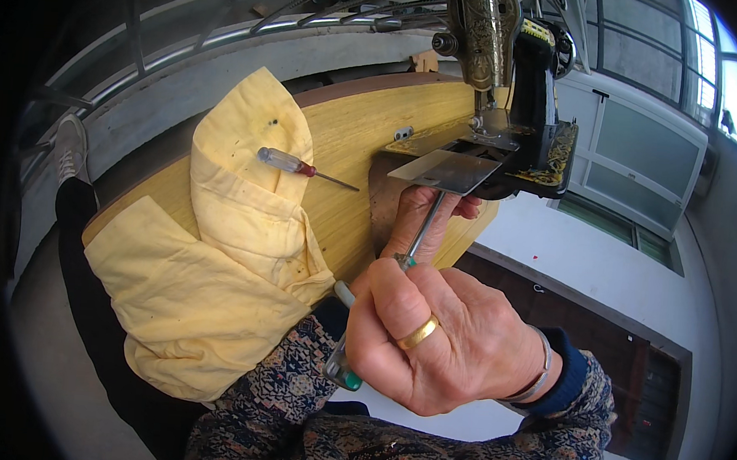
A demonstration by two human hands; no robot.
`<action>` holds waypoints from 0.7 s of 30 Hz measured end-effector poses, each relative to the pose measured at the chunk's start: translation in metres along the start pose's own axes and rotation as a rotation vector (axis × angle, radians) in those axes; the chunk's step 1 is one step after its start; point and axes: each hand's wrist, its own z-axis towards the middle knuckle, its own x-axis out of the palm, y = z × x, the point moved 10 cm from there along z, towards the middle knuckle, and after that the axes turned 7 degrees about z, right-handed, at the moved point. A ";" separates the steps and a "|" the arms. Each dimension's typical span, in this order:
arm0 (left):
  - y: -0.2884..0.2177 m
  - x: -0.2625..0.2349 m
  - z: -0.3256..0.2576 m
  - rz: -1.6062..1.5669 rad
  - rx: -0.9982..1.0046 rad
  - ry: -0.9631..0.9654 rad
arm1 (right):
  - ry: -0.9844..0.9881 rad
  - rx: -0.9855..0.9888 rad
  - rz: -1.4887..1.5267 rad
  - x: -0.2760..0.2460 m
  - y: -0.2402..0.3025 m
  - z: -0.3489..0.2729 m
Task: The person repairs a sewing machine by inserting a needle and tightening screws with a screwdriver. They manipulate the needle and screwdriver to adjust components under the presser foot area.
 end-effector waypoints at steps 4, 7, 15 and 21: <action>-0.001 0.000 0.000 0.019 0.012 0.004 | -0.040 -0.073 -0.053 0.000 0.002 0.004; 0.000 0.000 0.000 0.003 0.007 0.006 | -0.008 -0.084 -0.068 0.003 0.003 0.006; 0.005 -0.002 0.004 -0.058 0.007 0.017 | 0.060 -0.080 -0.021 0.007 0.002 0.012; -0.002 0.002 0.000 -0.031 0.021 0.015 | 0.064 -0.080 -0.024 0.008 0.002 0.016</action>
